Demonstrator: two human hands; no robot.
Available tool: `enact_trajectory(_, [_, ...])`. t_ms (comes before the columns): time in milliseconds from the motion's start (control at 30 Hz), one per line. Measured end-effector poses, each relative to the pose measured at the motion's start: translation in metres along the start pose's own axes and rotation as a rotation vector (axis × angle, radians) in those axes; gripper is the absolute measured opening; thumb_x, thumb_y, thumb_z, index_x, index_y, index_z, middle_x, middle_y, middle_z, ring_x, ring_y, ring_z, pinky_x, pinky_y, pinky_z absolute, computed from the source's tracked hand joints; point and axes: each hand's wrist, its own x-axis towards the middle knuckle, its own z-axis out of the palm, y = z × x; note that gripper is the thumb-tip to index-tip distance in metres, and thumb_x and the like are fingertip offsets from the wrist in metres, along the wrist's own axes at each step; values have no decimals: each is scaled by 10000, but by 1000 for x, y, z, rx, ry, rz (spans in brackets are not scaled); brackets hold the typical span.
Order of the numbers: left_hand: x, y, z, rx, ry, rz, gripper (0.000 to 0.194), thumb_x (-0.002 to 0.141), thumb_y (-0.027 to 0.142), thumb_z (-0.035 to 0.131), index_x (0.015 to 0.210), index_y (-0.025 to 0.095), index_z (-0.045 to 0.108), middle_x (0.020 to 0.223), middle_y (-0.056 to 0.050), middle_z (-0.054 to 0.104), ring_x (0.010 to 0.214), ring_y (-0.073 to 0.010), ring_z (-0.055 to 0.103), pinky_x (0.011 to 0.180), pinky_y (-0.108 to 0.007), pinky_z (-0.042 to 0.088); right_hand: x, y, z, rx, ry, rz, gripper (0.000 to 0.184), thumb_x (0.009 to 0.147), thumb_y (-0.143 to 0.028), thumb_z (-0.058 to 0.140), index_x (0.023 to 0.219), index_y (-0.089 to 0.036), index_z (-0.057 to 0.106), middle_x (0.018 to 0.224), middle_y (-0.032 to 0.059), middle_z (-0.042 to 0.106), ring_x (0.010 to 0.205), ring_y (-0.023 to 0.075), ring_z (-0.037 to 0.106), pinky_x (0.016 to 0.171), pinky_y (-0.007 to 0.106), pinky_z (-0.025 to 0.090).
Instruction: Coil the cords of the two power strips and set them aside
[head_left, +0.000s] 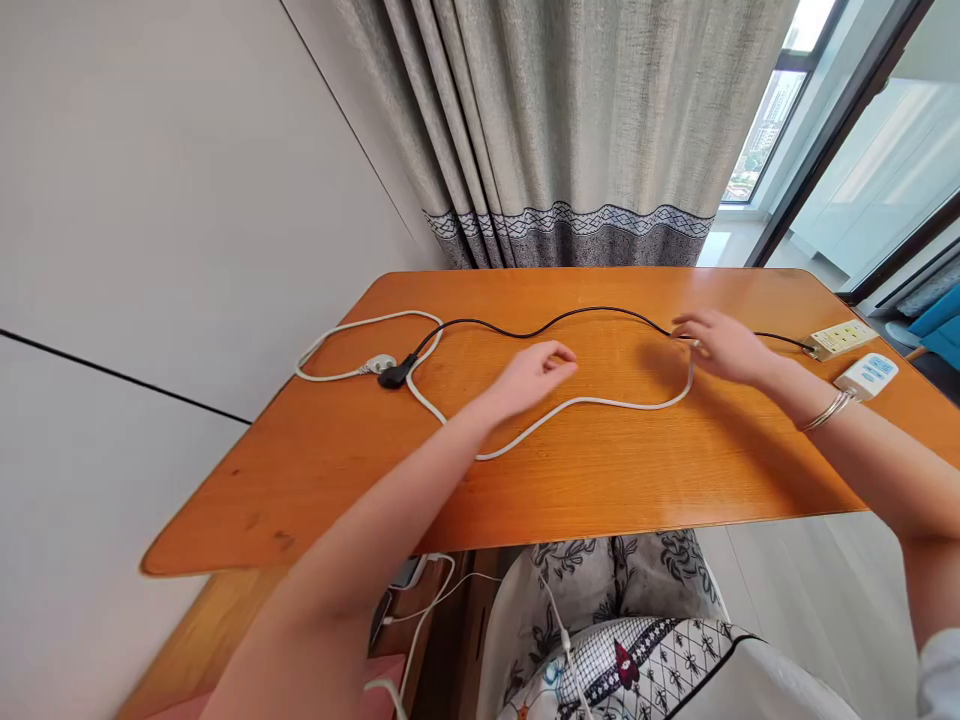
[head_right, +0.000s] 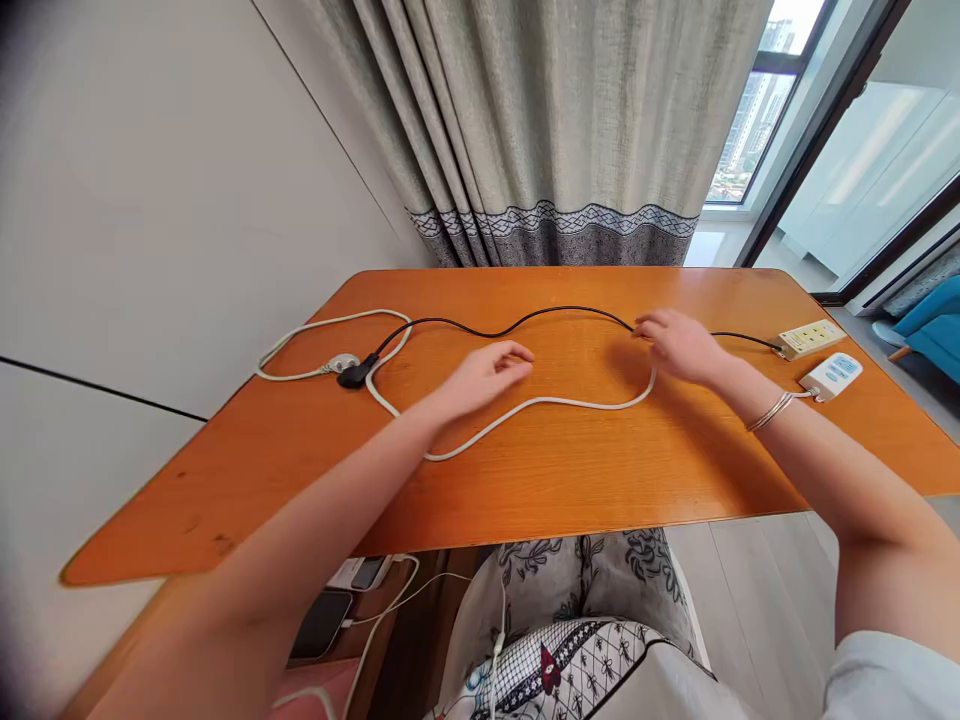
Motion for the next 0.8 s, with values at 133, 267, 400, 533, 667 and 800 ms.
enact_trajectory(133, [-15,18,30,466,-162,230,685,827,449,727,1438,178,575,1637,-197,448,1502,-369,458,1252,-538,360,-1,-66,19,-11,-82,-304,392,872,-153,605,1254,-149,695,1437,193,635,1381,369,559,1165,585,438])
enact_trajectory(267, [-10,10,36,667,-214,201,879,843,481,741,1586,133,424,1740,-239,210,1604,-396,271,1307,-555,239,-7,-80,36,45,-97,-356,523,972,-384,636,1435,-145,587,1518,201,568,1393,367,548,1179,593,424])
enact_trajectory(400, [8,-7,29,663,-103,103,887,869,495,713,1600,112,387,1731,-270,205,1600,-403,278,1292,-552,267,-1,-65,57,119,-69,-243,645,1004,-552,558,1485,-124,533,1513,245,550,1381,387,550,1146,618,445])
enact_trajectory(533, [27,-11,27,647,-85,94,1035,782,555,787,1611,112,354,1737,-299,125,1623,-435,174,1302,-620,160,11,-58,78,183,-23,-133,629,1030,-520,485,1514,-119,488,1518,251,531,1394,382,535,1136,596,464])
enact_trajectory(667, [46,-3,27,659,-98,139,1186,716,612,826,1657,148,274,1753,-277,0,1640,-439,7,1289,-668,23,24,-60,88,177,35,-91,602,1018,-453,501,1513,-111,472,1519,249,526,1428,374,498,1204,621,376])
enact_trajectory(800, [63,0,22,669,-145,-10,1387,639,716,841,1687,117,157,1727,-333,-49,1615,-518,42,1255,-724,32,32,-61,86,147,26,-48,607,1010,-455,528,1499,-98,485,1542,250,503,1448,382,476,1229,611,345])
